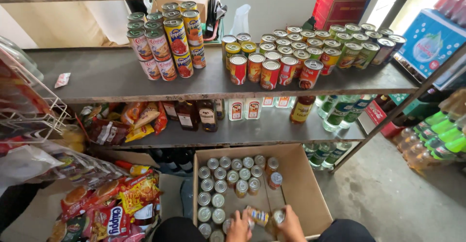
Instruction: The recorder is taking canned food items out of a cardboard box and arranging them neatly on a grocery store shelf.
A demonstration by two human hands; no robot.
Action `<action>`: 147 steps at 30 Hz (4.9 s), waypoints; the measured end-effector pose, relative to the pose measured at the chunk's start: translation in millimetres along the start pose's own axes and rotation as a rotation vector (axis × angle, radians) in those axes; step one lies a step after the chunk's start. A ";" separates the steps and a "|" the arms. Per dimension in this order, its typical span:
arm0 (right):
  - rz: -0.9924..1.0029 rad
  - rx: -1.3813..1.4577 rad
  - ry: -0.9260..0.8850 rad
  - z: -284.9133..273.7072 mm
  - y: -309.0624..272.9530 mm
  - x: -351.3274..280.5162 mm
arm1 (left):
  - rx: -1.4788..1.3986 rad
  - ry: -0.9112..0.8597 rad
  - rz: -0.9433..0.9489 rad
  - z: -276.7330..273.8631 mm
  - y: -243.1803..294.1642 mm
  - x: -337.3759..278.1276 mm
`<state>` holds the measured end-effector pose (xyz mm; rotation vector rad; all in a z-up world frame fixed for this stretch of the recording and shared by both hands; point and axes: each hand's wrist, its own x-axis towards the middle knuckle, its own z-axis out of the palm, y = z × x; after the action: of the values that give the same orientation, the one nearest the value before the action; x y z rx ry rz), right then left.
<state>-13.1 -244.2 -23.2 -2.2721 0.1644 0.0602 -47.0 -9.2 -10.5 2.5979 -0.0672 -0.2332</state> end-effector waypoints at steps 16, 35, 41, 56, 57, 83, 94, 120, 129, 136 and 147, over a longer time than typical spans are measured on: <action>-0.149 1.754 -0.001 -243.3 -278.8 -10.0 | -1.643 0.378 0.293 -342.5 196.8 -44.3; -0.420 1.564 -0.243 -273.9 -326.3 -53.5 | -2.244 -0.206 0.112 -336.7 235.2 -59.0; -0.319 1.613 -0.304 -266.3 -313.4 -42.9 | -2.097 -0.105 0.195 -316.1 218.5 -48.8; -0.246 0.274 0.316 -50.9 -109.8 -20.8 | -0.324 0.361 0.055 -33.5 70.6 -2.2; -0.181 0.161 0.307 -35.4 -95.9 -31.5 | -0.289 0.245 0.050 -18.9 61.0 -11.7; 0.207 -0.468 0.186 76.0 16.1 -5.8 | 0.487 0.062 -0.128 -18.9 -59.2 46.2; 0.223 -0.498 0.201 61.8 -12.5 -19.6 | 0.434 0.000 0.206 50.9 -49.2 44.1; 0.256 -0.503 0.095 28.1 -61.0 -38.2 | 0.168 -0.278 -0.400 38.6 -27.4 14.5; 0.215 -0.515 0.100 15.8 -77.6 -46.7 | 0.112 -0.276 -0.317 33.6 -33.8 6.9; 0.188 -0.521 0.105 26.1 -67.8 -51.0 | 0.083 -0.315 -0.333 18.3 -25.7 -7.9; 0.220 -0.508 0.092 11.3 -88.0 -48.5 | 0.090 -0.320 -0.355 3.3 -14.6 -0.3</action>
<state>-48.8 -174.4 40.7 -2.7543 0.4948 0.1240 -47.9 1.8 -20.7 2.6220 0.2780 -0.7879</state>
